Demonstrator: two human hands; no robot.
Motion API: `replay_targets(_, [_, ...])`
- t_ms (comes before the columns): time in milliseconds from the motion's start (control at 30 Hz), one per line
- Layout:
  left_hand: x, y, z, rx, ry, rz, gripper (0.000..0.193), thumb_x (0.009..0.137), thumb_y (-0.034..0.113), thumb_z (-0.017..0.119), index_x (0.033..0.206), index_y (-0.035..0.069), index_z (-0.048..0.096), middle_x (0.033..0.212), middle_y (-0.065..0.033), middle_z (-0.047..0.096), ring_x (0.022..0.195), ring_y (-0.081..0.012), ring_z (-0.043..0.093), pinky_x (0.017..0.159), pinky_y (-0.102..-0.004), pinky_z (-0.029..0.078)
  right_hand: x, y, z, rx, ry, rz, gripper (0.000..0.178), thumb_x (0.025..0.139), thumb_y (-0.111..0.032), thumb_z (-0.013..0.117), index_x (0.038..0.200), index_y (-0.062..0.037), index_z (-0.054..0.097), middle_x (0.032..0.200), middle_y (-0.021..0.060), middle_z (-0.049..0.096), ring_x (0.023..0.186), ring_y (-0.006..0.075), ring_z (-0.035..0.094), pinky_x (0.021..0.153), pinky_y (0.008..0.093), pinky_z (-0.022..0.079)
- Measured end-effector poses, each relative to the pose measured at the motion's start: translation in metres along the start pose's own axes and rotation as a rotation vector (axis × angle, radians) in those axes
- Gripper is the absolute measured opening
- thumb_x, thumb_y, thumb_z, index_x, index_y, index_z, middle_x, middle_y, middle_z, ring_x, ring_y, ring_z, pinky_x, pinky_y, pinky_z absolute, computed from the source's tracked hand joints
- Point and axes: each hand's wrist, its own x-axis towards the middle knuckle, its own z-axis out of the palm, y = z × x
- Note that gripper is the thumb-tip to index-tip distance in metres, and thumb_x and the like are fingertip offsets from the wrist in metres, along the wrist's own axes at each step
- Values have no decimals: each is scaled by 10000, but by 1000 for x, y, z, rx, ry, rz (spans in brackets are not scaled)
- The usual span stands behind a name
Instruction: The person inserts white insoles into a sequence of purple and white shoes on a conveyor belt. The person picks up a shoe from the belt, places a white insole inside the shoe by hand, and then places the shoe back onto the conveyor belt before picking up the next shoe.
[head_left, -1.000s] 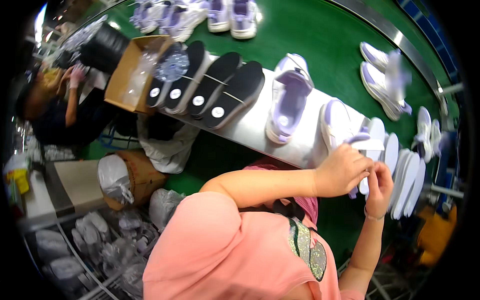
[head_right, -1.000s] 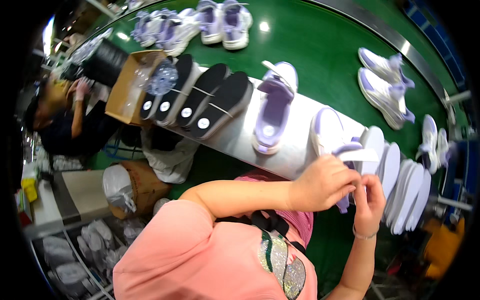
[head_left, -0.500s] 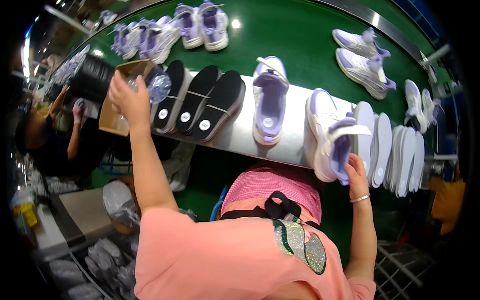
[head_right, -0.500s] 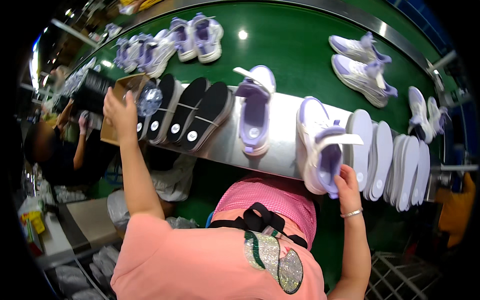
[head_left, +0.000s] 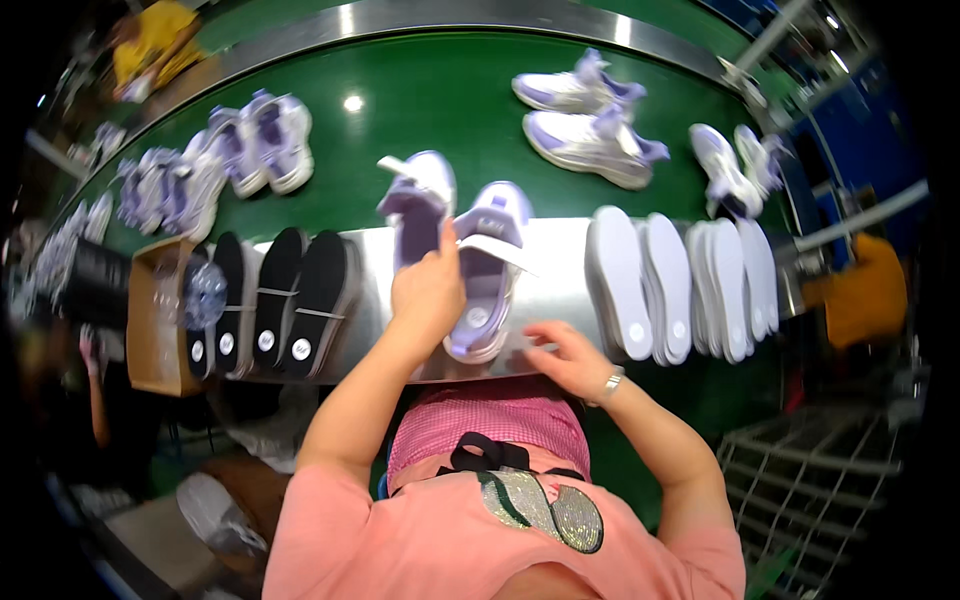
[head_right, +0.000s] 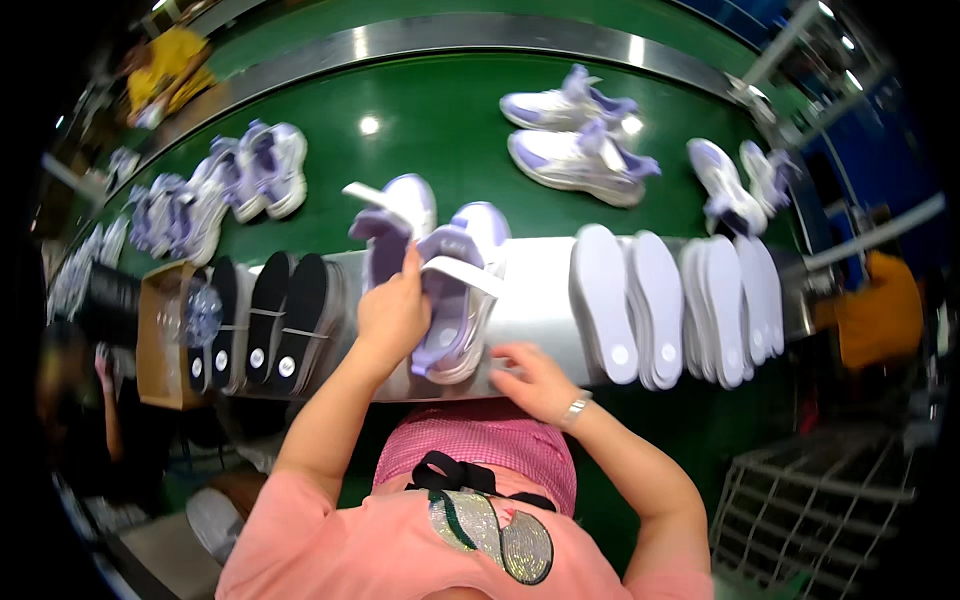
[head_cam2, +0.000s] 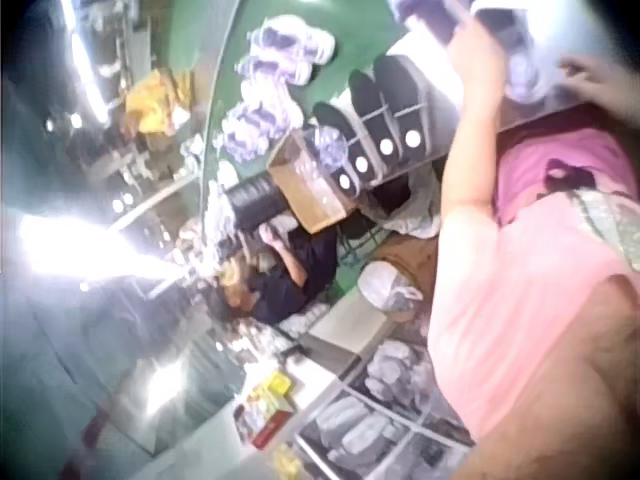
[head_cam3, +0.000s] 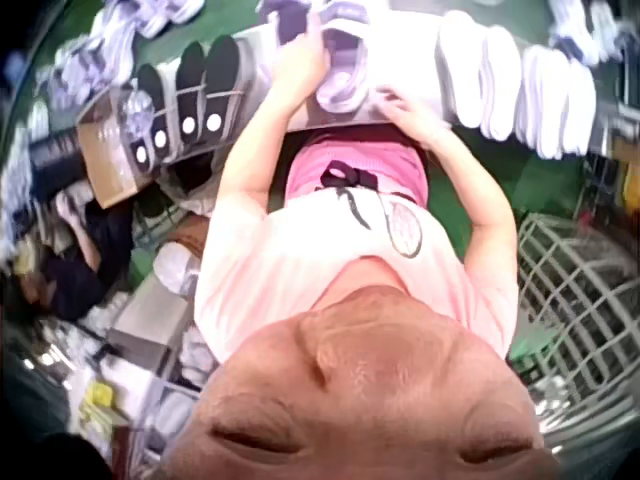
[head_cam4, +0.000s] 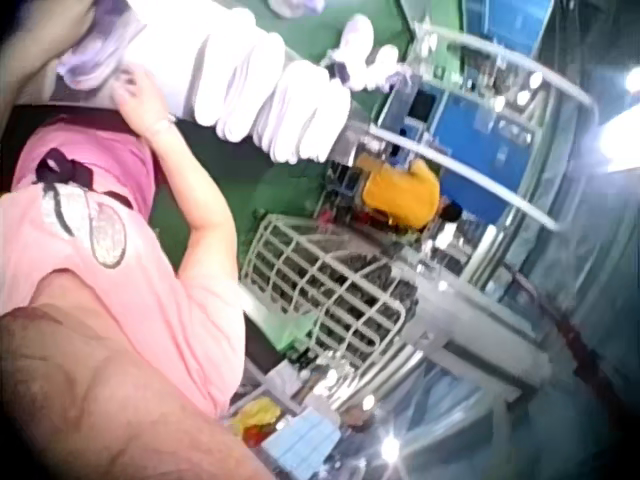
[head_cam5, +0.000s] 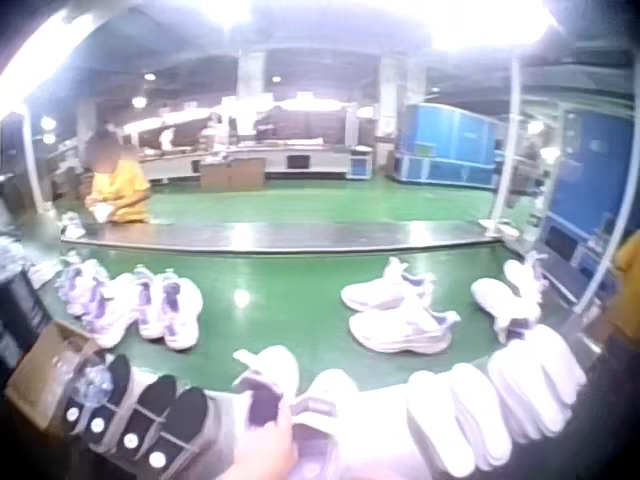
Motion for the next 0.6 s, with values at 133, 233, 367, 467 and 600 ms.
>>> replay_targets(133, [60, -25, -13, 18, 95, -65, 486, 719, 134, 498, 1175, 8, 387, 699, -157, 595, 622, -347, 591, 552, -461, 464, 6, -1, -59, -86, 107, -64, 277, 792, -147, 565, 1042, -32, 534, 1004, 97, 518, 915, 181, 518, 744, 287, 458])
replay_targets(233, [110, -59, -21, 187, 317, -162, 560, 712, 224, 613, 1194, 40, 395, 768, -92, 601, 702, -260, 590, 683, -389, 395, 31, 2, -104, -76, 223, -59, 236, 795, -80, 555, 1025, -32, 543, 979, 72, 527, 872, 163, 526, 725, 268, 445])
replay_targets(367, [121, -53, -27, 109, 558, -56, 512, 732, 227, 621, 1175, 56, 429, 923, -61, 565, 875, -218, 530, 759, -376, 346, 85, 26, -179, -420, 416, -179, 246, 796, -59, 541, 1040, -25, 531, 1002, 94, 532, 893, 192, 527, 750, 281, 433])
replay_targets(467, [84, -33, 18, -94, 518, 48, 463, 728, 212, 622, 1134, 53, 465, 1009, -96, 531, 924, -250, 487, 817, -388, 331, 132, 49, -233, -659, 614, -254, 286, 785, -57, 531, 1068, -24, 515, 1027, 134, 527, 965, 249, 507, 812, 316, 413])
replay_targets(600, [20, -20, 70, -254, 129, -59, 448, 719, 235, 615, 1102, 40, 487, 1120, -132, 484, 1043, -283, 444, 888, -422, 295, 189, 74, -281, -973, 693, -292, 387, 734, -67, 555, 1116, -42, 493, 1106, 173, 506, 1050, 332, 464, 898, 388, 375])
